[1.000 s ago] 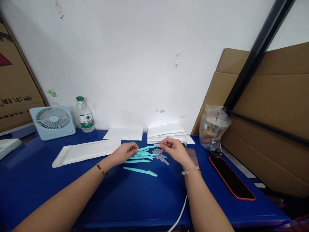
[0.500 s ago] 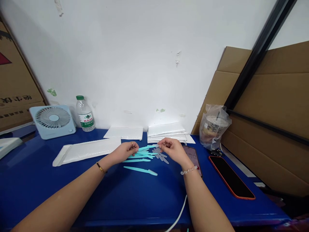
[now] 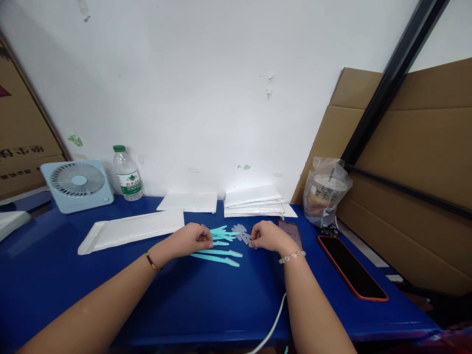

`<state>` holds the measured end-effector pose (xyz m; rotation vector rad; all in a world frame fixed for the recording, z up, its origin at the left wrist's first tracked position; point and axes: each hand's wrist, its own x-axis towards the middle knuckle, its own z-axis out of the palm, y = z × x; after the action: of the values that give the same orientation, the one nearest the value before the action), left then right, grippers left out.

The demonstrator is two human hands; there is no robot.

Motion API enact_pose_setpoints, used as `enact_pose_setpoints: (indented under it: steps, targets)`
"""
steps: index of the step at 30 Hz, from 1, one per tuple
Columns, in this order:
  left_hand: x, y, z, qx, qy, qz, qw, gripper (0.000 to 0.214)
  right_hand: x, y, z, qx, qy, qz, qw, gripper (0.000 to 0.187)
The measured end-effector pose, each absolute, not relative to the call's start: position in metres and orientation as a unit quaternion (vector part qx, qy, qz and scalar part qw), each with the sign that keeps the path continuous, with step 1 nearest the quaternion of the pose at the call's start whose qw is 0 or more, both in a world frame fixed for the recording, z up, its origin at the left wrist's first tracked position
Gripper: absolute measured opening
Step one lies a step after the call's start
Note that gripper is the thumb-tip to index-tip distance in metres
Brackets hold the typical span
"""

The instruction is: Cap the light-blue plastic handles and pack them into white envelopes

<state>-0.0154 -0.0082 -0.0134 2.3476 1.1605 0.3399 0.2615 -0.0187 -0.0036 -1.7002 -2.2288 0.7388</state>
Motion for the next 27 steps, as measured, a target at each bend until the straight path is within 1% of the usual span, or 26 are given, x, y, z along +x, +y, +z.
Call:
enact_pose_setpoints:
  steps: [2, 4, 6, 8, 10, 13, 16, 19, 22, 27]
  targets:
    - [-0.016, -0.007, -0.017, 0.866, 0.446, 0.133, 0.181, 0.016, 0.262, -0.017, -0.006, -0.609, -0.757, 0.226, 0.071, 0.012]
    - [-0.016, -0.006, -0.020, 0.870, 0.458, 0.129, 0.133, 0.011, 0.261, -0.017, -0.007, -0.616, -0.754, 0.224, 0.045, 0.009]
    - [-0.015, -0.005, -0.021, 0.870, 0.464, 0.115, 0.120, 0.009, 0.261, -0.018, -0.005, -0.624, -0.748, 0.224, 0.033, 0.008]
    - [-0.015, -0.005, -0.021, 0.869, 0.466, 0.112, 0.125, 0.008, 0.260, -0.020, -0.002, -0.620, -0.750, 0.228, 0.045, 0.008]
    - [-0.015, -0.005, -0.020, 0.864, 0.467, 0.114, 0.150, 0.009, 0.258, -0.023, -0.001, -0.587, -0.767, 0.243, 0.088, 0.008]
    - [-0.016, -0.005, -0.016, 0.845, 0.464, 0.127, 0.234, 0.014, 0.248, -0.026, -0.002, -0.518, -0.802, 0.252, 0.158, 0.008]
    - [-0.019, -0.002, -0.013, 0.824, 0.442, 0.149, 0.322, 0.020, 0.239, -0.029, -0.002, -0.487, -0.822, 0.213, 0.205, 0.007]
    - [-0.024, 0.002, -0.012, 0.807, 0.426, 0.151, 0.379, 0.022, 0.237, -0.029, -0.001, -0.476, -0.826, 0.174, 0.248, 0.007]
    - [-0.027, 0.004, -0.010, 0.793, 0.426, 0.150, 0.408, 0.023, 0.238, -0.029, 0.000, -0.474, -0.828, 0.156, 0.256, 0.005]
    - [-0.027, 0.005, -0.010, 0.791, 0.422, 0.155, 0.415, 0.026, 0.232, -0.031, 0.000, -0.467, -0.835, 0.143, 0.253, 0.004]
